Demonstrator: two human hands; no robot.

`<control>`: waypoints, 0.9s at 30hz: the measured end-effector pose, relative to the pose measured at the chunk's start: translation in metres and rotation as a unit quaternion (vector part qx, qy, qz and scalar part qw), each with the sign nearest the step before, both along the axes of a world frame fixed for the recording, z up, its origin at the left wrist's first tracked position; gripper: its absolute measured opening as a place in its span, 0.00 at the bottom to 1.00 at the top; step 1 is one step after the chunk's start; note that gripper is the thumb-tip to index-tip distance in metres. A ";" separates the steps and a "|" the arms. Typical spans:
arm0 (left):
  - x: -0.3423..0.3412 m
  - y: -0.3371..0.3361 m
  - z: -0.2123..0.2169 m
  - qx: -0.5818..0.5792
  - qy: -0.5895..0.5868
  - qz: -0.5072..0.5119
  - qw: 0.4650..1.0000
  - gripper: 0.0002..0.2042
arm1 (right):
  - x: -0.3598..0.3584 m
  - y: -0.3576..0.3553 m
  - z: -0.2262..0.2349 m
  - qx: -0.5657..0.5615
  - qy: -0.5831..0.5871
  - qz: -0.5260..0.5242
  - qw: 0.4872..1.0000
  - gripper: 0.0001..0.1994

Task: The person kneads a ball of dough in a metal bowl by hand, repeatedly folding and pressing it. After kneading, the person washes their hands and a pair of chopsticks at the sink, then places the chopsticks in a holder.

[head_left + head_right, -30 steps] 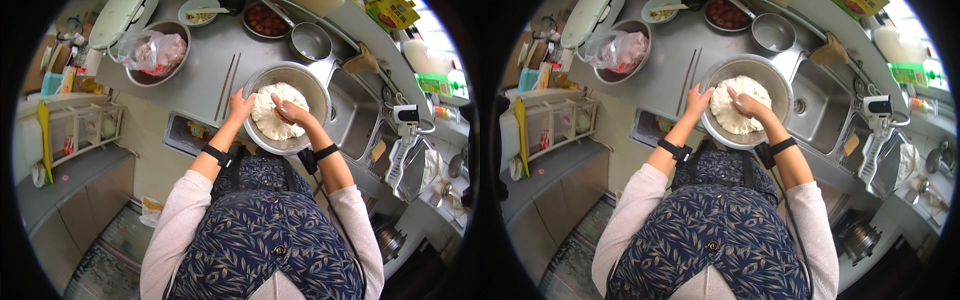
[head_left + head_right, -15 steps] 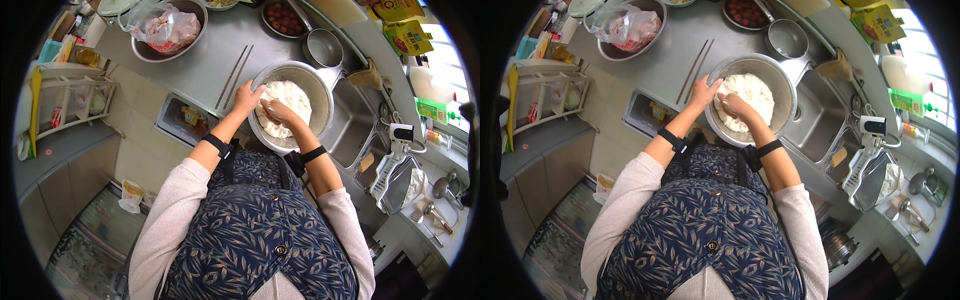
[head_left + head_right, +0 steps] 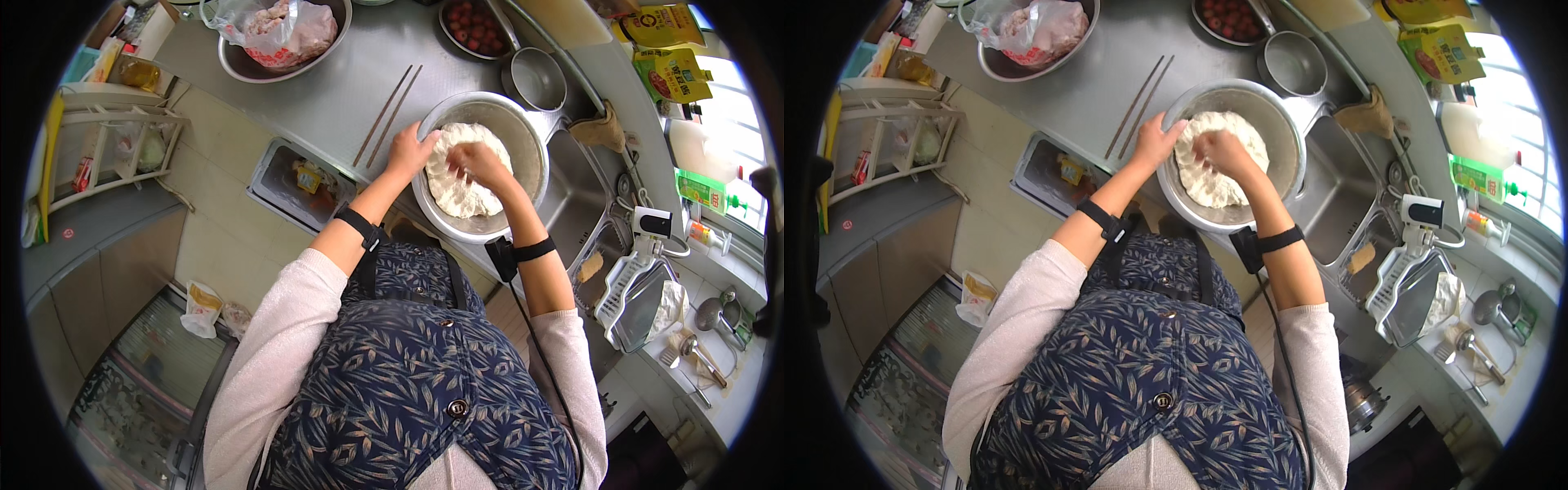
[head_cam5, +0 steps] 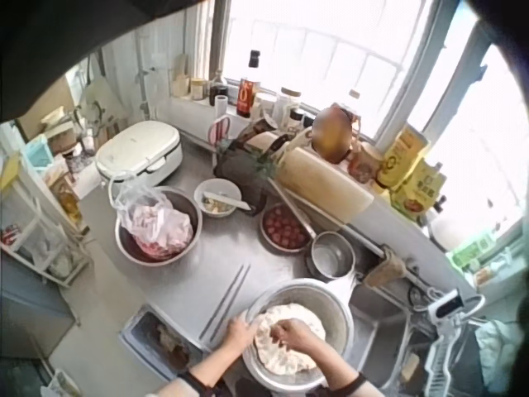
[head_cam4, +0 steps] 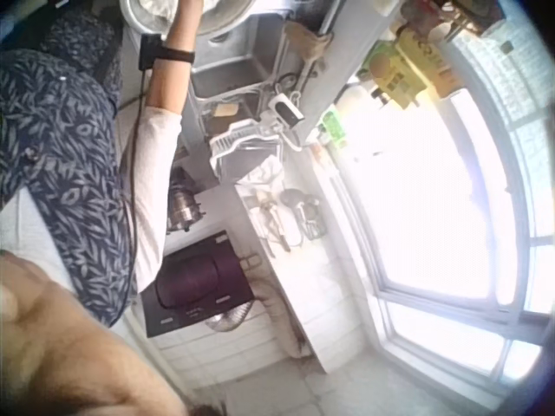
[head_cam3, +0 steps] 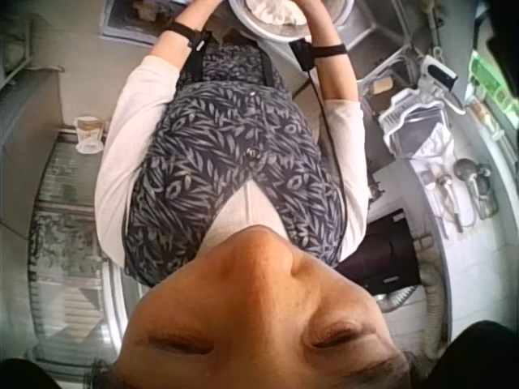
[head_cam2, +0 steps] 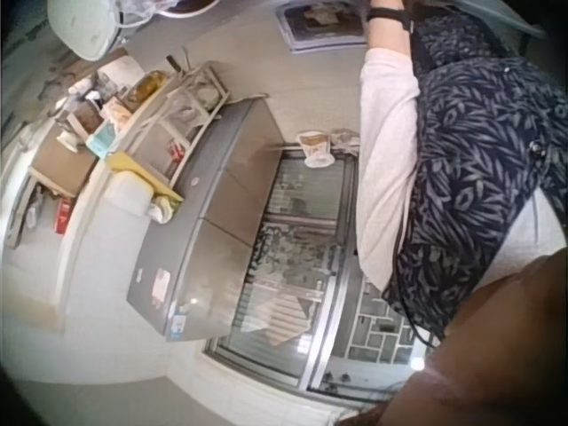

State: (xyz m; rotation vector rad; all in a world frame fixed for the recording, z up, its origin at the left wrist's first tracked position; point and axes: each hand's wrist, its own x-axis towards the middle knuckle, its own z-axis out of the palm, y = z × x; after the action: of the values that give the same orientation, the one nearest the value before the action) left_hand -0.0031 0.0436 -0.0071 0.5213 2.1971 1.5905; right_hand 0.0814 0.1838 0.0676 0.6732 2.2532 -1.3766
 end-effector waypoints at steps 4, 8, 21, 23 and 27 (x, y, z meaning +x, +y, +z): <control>0.000 0.003 -0.003 0.010 -0.005 0.012 1.000 0.20 | -0.008 -0.016 -0.011 0.351 0.314 0.110 0.875 0.11; 0.002 0.003 0.000 -0.015 -0.010 0.022 1.000 0.20 | 0.016 -0.030 -0.035 0.419 0.277 0.241 0.830 0.22; 0.003 0.005 0.009 -0.046 0.000 0.028 0.999 0.16 | 0.012 -0.003 -0.039 0.442 0.228 0.165 0.852 0.19; 0.003 0.005 0.010 -0.049 -0.005 0.029 0.998 0.16 | 0.025 -0.004 -0.043 0.394 0.230 0.161 0.875 0.20; 0.006 0.004 0.015 -0.030 -0.009 0.023 0.999 0.16 | 0.032 0.050 -0.033 -0.121 0.157 0.006 0.980 0.23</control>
State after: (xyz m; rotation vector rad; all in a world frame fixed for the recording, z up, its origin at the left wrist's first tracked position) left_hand 0.0032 0.0472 0.0075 0.4405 2.2506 1.5417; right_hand 0.1138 0.2338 0.0342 0.3814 2.2559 -1.8221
